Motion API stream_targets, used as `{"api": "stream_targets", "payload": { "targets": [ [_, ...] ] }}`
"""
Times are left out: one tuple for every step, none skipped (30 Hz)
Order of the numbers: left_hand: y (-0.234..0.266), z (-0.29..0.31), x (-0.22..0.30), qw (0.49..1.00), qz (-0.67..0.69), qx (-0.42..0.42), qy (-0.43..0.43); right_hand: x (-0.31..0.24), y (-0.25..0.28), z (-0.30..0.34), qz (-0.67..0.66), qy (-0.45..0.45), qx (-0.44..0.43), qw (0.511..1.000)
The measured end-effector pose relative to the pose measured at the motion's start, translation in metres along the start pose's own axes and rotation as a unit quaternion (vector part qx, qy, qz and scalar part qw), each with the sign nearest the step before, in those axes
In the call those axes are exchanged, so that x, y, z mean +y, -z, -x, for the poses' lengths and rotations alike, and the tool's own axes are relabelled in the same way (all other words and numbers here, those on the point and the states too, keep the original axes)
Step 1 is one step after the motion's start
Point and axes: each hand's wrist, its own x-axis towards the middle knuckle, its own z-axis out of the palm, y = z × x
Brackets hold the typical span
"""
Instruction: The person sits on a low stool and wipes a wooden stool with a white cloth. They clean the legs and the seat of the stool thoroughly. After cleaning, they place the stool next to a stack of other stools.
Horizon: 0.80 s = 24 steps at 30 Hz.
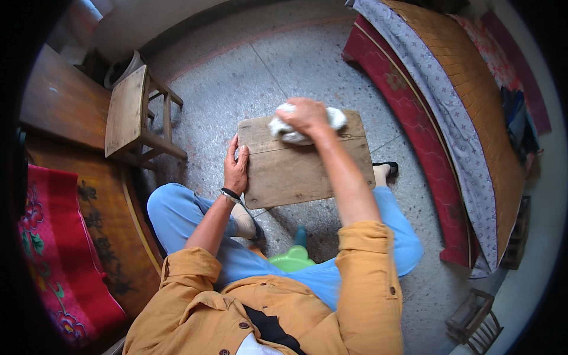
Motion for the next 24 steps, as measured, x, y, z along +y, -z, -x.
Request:
{"api": "stream_targets", "payload": {
  "targets": [
    [0.003, 0.001, -0.001, 1.000, 0.002, 0.004, 0.003, 0.020, 0.013, 0.004, 0.001, -0.024, 0.003, 1.000],
    [-0.001, 0.002, 0.003, 1.000, 0.005, 0.002, 0.007, 0.046, 0.022, 0.010, 0.012, -0.052, 0.031, 0.998],
    [-0.001, 0.001, -0.001, 1.000, -0.006, 0.008, 0.001, 0.062, 0.029, 0.015, 0.047, -0.075, 0.069, 0.994],
    [-0.003, 0.000, -0.004, 1.000, -0.014, 0.010, -0.006, 0.079, 0.031, 0.023, 0.047, -0.083, 0.140, 0.986],
    [-0.004, 0.000, -0.002, 0.999, -0.024, 0.016, -0.012, 0.087, 0.030, 0.030, 0.037, -0.102, 0.170, 0.979],
    [-0.004, 0.002, 0.001, 1.000, -0.006, 0.010, 0.008, 0.090, 0.022, 0.036, 0.031, -0.089, 0.192, 0.977],
    [-0.006, 0.003, 0.006, 1.000, 0.002, 0.010, 0.012, 0.092, 0.015, 0.044, 0.027, -0.077, 0.216, 0.973],
    [-0.006, 0.004, 0.008, 1.000, 0.006, 0.013, 0.016, 0.085, 0.001, 0.052, 0.074, -0.056, 0.242, 0.966],
    [-0.005, 0.005, 0.008, 1.000, 0.010, 0.016, 0.020, 0.067, -0.008, 0.063, 0.065, -0.071, 0.224, 0.970],
    [-0.005, 0.001, -0.007, 0.999, -0.029, 0.026, -0.021, 0.046, -0.020, 0.075, 0.070, -0.069, 0.215, 0.972],
    [-0.002, 0.001, -0.007, 1.000, -0.016, 0.022, -0.009, 0.020, -0.032, 0.089, 0.068, -0.045, 0.207, 0.975],
    [-0.001, 0.002, -0.006, 1.000, -0.001, 0.015, 0.002, -0.004, -0.041, 0.104, 0.070, 0.007, 0.185, 0.980],
    [-0.001, 0.003, -0.003, 1.000, 0.014, 0.008, 0.013, -0.024, -0.055, 0.120, 0.086, 0.054, 0.176, 0.979],
    [-0.002, 0.004, 0.004, 0.999, 0.024, -0.004, 0.024, -0.045, -0.066, 0.138, 0.051, 0.097, 0.192, 0.975],
    [-0.004, 0.004, 0.009, 0.999, 0.041, -0.011, 0.024, -0.060, -0.072, 0.154, 0.015, 0.143, 0.207, 0.968],
    [0.000, 0.002, -0.003, 0.997, 0.072, -0.014, 0.012, -0.068, -0.077, 0.168, -0.005, 0.167, 0.211, 0.963],
    [0.002, -0.002, -0.011, 0.994, 0.104, -0.020, 0.003, -0.071, -0.080, 0.180, -0.022, 0.187, 0.214, 0.958],
    [0.006, -0.004, -0.018, 0.999, 0.018, -0.013, -0.027, -0.063, -0.083, 0.187, -0.021, 0.204, 0.221, 0.954],
    [0.002, -0.001, -0.013, 1.000, 0.017, -0.016, -0.011, -0.042, -0.088, 0.192, 0.011, 0.226, 0.246, 0.943],
    [-0.001, 0.001, -0.001, 1.000, 0.017, -0.020, 0.003, -0.019, -0.086, 0.198, 0.050, 0.234, 0.262, 0.935],
    [-0.002, 0.003, 0.008, 1.000, 0.015, -0.020, 0.017, 0.005, -0.081, 0.203, 0.087, 0.244, 0.277, 0.925],
    [-0.003, 0.003, 0.010, 0.999, 0.023, -0.022, 0.023, 0.031, -0.074, 0.206, 0.104, 0.237, 0.285, 0.923],
    [0.000, 0.004, 0.010, 1.000, 0.012, -0.016, 0.018, 0.050, -0.067, 0.209, 0.116, 0.233, 0.293, 0.920],
    [0.000, 0.003, 0.007, 1.000, 0.005, -0.014, 0.014, 0.066, -0.058, 0.214, 0.118, 0.221, 0.301, 0.920]
  ]
}}
